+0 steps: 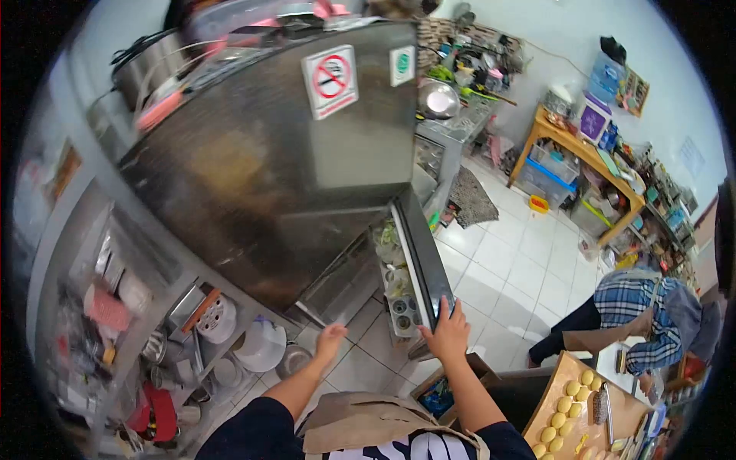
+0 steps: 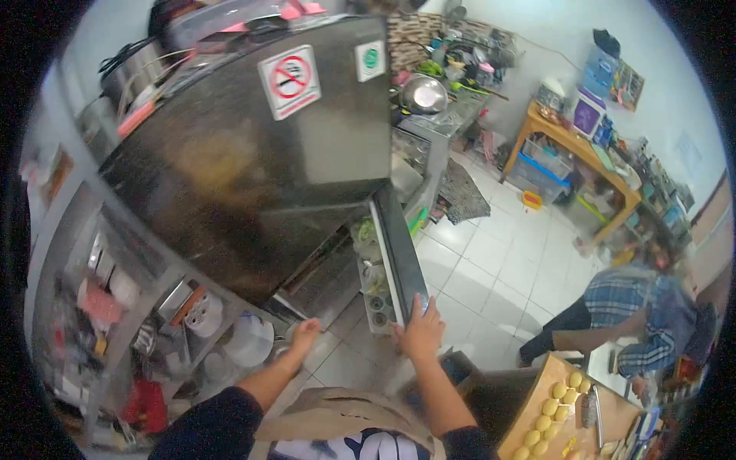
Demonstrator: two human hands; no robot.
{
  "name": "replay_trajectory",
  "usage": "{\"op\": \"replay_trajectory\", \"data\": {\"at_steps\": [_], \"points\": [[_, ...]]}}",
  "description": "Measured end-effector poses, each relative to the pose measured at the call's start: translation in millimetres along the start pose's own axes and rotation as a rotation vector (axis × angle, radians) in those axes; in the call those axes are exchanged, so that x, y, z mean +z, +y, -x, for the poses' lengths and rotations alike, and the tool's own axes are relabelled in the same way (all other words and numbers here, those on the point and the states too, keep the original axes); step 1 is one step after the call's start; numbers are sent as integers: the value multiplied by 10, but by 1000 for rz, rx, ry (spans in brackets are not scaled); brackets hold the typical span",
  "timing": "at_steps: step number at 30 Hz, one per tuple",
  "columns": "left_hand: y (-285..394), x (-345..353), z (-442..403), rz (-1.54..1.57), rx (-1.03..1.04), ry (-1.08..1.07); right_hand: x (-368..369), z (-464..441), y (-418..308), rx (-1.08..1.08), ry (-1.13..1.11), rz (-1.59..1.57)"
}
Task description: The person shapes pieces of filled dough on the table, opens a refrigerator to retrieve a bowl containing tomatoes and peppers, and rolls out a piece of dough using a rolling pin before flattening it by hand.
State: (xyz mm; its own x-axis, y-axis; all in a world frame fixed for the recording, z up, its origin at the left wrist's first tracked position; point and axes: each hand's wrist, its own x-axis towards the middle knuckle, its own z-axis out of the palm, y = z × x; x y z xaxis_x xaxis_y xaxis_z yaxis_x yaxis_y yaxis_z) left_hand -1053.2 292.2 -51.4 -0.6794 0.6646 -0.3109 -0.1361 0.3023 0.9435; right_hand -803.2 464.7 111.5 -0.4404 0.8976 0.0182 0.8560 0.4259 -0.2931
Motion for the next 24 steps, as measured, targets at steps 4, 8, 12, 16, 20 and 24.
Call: {"op": "replay_trajectory", "data": {"at_steps": [4,8,12,16,20,24], "points": [[54,-161,-906,-44,-251,201,-163,-375,708,28,98,100],[-512,-379,-2071,601,-307,289,-371,-762,1152,101,98,141],[-490,-265,-2753,884,-380,418,-487,-1169,1437,136,88,213],[-532,-231,-3121,942,-411,567,-597,-1515,1617,150,41,199],[-613,-262,-3281,964,-401,673,-658,-1801,1776,140,9,179],[-808,-352,-3287,971,-402,739,-695,-1932,1841,114,-2,198]]}}
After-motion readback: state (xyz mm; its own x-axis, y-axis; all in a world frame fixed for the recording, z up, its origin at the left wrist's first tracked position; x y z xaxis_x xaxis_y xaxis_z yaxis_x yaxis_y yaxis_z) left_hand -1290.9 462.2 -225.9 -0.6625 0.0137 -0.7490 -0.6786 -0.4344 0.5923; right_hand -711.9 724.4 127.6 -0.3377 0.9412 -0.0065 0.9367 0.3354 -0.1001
